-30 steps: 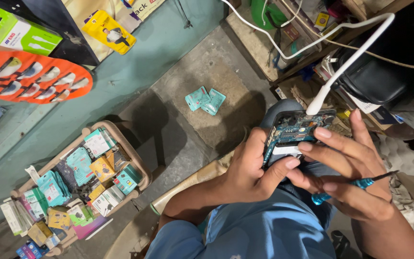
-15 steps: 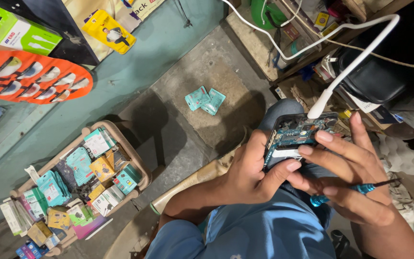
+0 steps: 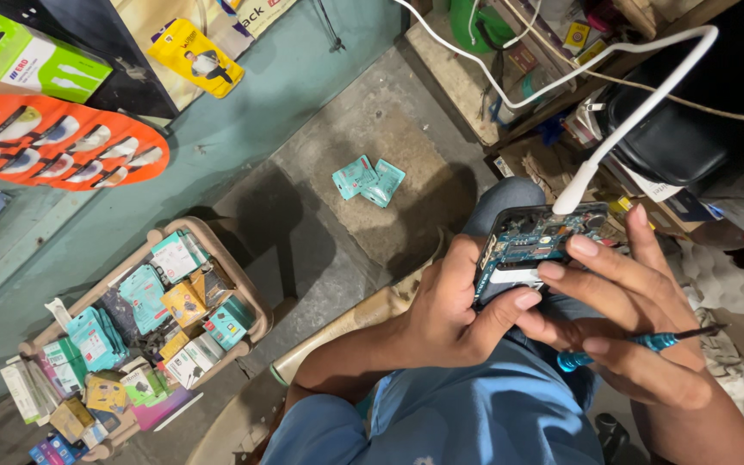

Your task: The person disassembles a black smartphone, removes the back cover, and uses a blue screwdriver to adjust internal components while the device is connected to a charger. They repeatedly open and close the phone, inspect the motherboard, and reattach the back cover.

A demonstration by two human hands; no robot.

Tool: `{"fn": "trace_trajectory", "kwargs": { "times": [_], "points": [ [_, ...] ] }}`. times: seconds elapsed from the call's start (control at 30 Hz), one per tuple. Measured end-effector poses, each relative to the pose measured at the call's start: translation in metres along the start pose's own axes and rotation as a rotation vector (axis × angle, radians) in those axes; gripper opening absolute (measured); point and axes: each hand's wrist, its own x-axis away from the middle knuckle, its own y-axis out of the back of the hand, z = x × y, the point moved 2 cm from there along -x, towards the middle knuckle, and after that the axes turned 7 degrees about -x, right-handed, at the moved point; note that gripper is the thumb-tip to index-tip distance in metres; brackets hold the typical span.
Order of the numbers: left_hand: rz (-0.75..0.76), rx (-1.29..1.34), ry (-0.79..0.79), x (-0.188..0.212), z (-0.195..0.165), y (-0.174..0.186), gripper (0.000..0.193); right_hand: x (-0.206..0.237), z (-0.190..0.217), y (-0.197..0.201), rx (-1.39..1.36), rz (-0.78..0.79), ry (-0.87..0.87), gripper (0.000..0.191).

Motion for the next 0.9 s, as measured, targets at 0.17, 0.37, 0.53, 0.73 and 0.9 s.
{"fn": "trace_trajectory", "kwargs": {
  "times": [0.17,0.37,0.53,0.73,0.9],
  "points": [
    [-0.003,-0.021,-0.013,0.0001,-0.0002,-0.0003,0.032,-0.0023,0.0013,0.0001,0.004,-0.008,0.018,0.052],
    [-0.004,-0.03,-0.011,-0.0004,-0.001,-0.0005,0.034,-0.0018,0.0017,0.0024,-0.007,0.001,-0.007,0.05],
    [-0.002,-0.024,-0.022,-0.0007,-0.0022,-0.0001,0.034,-0.0019,0.0019,0.0024,-0.003,0.001,-0.006,0.051],
    [0.006,-0.008,-0.008,-0.0004,-0.0042,0.0011,0.034,-0.0009,0.0032,0.0012,0.008,-0.006,-0.023,0.05],
    [0.012,-0.008,0.008,0.0005,-0.0049,0.0014,0.034,-0.0026,0.0039,0.0017,0.008,-0.009,-0.013,0.051]
  ]
}}
